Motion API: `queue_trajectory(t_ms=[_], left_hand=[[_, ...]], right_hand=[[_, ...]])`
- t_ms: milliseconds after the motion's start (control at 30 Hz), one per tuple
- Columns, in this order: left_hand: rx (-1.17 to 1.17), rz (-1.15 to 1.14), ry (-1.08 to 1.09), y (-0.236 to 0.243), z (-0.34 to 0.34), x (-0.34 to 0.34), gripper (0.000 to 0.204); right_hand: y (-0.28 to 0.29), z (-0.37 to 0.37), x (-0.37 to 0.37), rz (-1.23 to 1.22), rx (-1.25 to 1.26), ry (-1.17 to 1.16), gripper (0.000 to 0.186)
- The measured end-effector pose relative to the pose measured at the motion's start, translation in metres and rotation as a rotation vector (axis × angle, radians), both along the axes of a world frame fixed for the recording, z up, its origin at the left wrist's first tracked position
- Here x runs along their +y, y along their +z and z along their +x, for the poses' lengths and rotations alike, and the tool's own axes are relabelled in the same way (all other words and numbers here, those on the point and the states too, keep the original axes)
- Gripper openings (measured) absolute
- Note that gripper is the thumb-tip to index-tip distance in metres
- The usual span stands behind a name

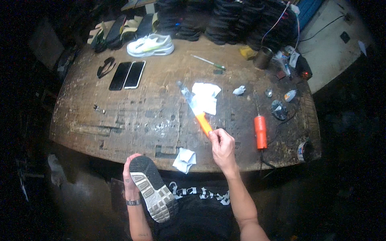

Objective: The person works on a white sneaker, using a knife to scrape the sole, a soldering iron to heat the air bubble, and a screwdriver to pry the sole. The person wipes the sole with a cloth and continues to manipulate the shoe's sole and upper.

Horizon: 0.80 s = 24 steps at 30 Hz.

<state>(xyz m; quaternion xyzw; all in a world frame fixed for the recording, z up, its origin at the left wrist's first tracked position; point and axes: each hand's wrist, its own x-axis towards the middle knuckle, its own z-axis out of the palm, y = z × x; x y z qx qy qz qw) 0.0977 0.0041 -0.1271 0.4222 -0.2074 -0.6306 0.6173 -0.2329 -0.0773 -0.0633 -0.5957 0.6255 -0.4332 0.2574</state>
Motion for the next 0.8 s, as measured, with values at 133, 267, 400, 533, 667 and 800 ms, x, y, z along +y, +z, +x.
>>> queue_trajectory(t_ms=[133, 267, 400, 533, 667, 800], left_hand=[[0.043, 0.03, -0.011, -0.001, -0.003, -0.005, 0.04], [0.081, 0.04, -0.015, -0.001, -0.006, -0.008, 0.041], [0.078, 0.025, -0.033, -0.003, -0.003, -0.009, 0.043], [0.006, -0.002, -0.073, -0.008, 0.001, -0.009, 0.048], [-0.169, -0.052, -0.069, -0.016, 0.003, -0.009, 0.053], [-0.213, -0.095, -0.039, -0.027, 0.004, -0.009, 0.057]], right_hand=[[0.002, -0.025, -0.012, 0.038, 0.001, -0.055, 0.041], [-0.006, -0.033, -0.016, -0.101, 0.057, -0.043, 0.039], [-0.017, -0.031, -0.019, -0.108, 0.125, -0.03, 0.022], [-0.02, -0.029, -0.032, -0.001, 0.119, 0.008, 0.025], [-0.019, -0.032, -0.116, -0.232, 0.348, 0.024, 0.035], [-0.031, -0.044, -0.25, -0.187, 0.434, -0.137, 0.044]])
